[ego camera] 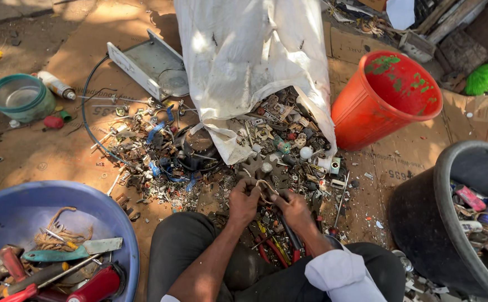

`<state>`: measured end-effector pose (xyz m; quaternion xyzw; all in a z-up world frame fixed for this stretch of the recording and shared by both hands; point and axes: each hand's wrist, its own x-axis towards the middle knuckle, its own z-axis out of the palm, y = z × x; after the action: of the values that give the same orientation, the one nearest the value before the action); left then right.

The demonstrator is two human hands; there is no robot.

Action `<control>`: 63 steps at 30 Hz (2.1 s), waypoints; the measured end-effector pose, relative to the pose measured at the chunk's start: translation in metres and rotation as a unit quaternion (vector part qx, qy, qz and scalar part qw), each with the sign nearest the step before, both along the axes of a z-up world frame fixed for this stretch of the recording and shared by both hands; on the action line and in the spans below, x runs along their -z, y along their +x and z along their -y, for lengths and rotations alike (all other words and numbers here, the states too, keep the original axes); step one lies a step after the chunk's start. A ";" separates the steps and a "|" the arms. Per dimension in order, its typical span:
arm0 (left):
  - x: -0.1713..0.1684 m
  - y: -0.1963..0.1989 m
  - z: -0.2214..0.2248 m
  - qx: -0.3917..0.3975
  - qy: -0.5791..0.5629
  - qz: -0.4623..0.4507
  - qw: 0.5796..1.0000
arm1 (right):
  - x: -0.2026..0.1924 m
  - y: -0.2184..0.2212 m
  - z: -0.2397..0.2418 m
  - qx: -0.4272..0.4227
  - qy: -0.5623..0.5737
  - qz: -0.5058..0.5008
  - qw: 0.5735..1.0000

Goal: The person sits on the ground and uses a hammer to strike a metal gear-like object, attempting to separate a brass ring from it. The person repeatedly hits the object and adjusts its position on the ground, surrounded by various scrap metal parts and tools.

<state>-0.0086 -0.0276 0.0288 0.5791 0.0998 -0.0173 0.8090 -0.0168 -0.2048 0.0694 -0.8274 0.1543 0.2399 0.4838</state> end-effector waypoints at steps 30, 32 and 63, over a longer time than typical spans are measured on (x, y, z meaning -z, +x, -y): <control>0.009 0.016 -0.027 0.023 0.217 -0.204 0.954 | -0.013 0.020 -0.006 -0.046 -0.099 0.111 0.988; 0.022 0.028 -0.036 -0.098 0.098 -0.290 0.947 | 0.000 0.026 0.000 -0.091 -0.150 0.131 0.976; 0.015 0.023 -0.031 0.005 0.304 -0.318 0.898 | -0.007 -0.006 -0.031 -0.153 -0.167 0.137 0.964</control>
<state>0.0148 0.0034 0.0141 0.7610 0.3489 -0.1735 0.5187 -0.0226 -0.1737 0.0769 -0.9351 -0.0044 0.1661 0.3129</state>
